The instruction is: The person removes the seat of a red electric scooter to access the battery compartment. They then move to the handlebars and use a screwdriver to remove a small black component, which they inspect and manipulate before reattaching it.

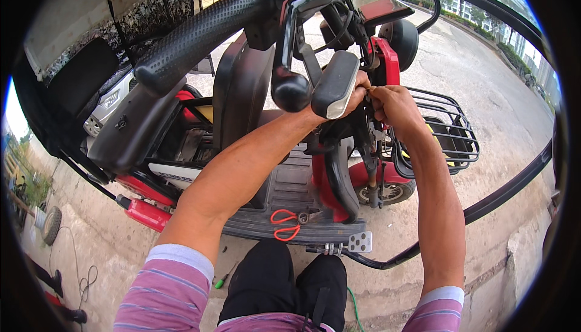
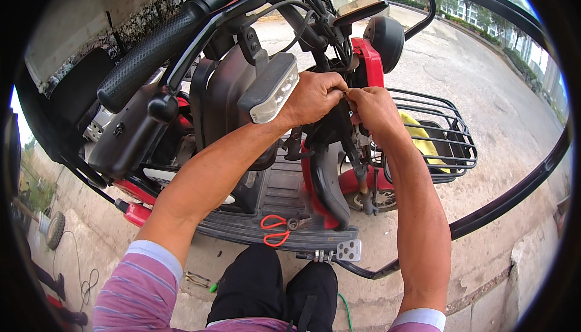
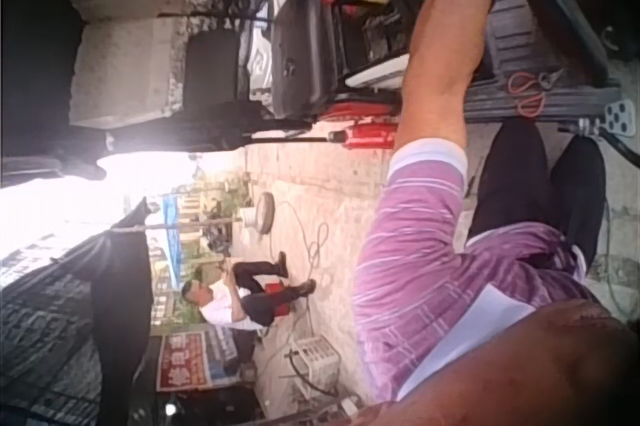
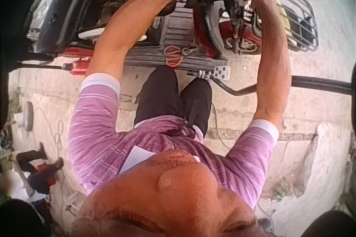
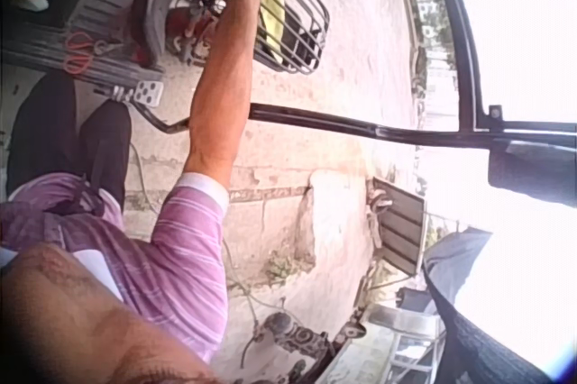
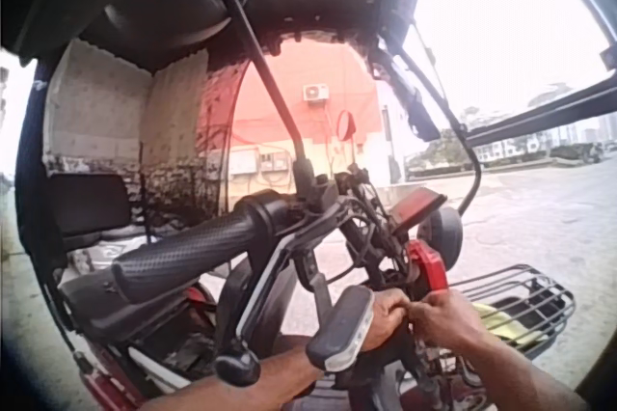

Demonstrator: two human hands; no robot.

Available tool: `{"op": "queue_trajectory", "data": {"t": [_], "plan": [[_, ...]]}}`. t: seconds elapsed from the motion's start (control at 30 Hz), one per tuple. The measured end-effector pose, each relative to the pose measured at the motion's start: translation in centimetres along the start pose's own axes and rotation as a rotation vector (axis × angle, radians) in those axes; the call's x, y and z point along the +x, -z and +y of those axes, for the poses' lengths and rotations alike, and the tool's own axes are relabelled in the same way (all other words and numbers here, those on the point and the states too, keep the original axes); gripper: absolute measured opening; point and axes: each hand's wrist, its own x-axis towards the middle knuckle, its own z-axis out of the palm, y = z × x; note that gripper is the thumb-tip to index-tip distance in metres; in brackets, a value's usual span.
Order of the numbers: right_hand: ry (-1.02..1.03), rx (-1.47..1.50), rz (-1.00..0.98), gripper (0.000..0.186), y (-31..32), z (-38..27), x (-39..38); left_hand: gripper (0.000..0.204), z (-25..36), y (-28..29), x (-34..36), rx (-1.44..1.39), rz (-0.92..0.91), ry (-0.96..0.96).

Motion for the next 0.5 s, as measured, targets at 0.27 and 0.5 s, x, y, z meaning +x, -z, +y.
{"op": "queue_trajectory", "data": {"t": [0.27,0.5], "plan": [[-0.258,0.614,-0.127,0.024,-0.6,0.8,-0.2,0.018,1.4,0.7,0.2,-0.089,-0.061,0.161],[0.490,-0.740,0.421,0.020,0.7,0.0,-2.3,0.022,0.3,0.9,0.9,-0.029,-0.119,0.130]]}}
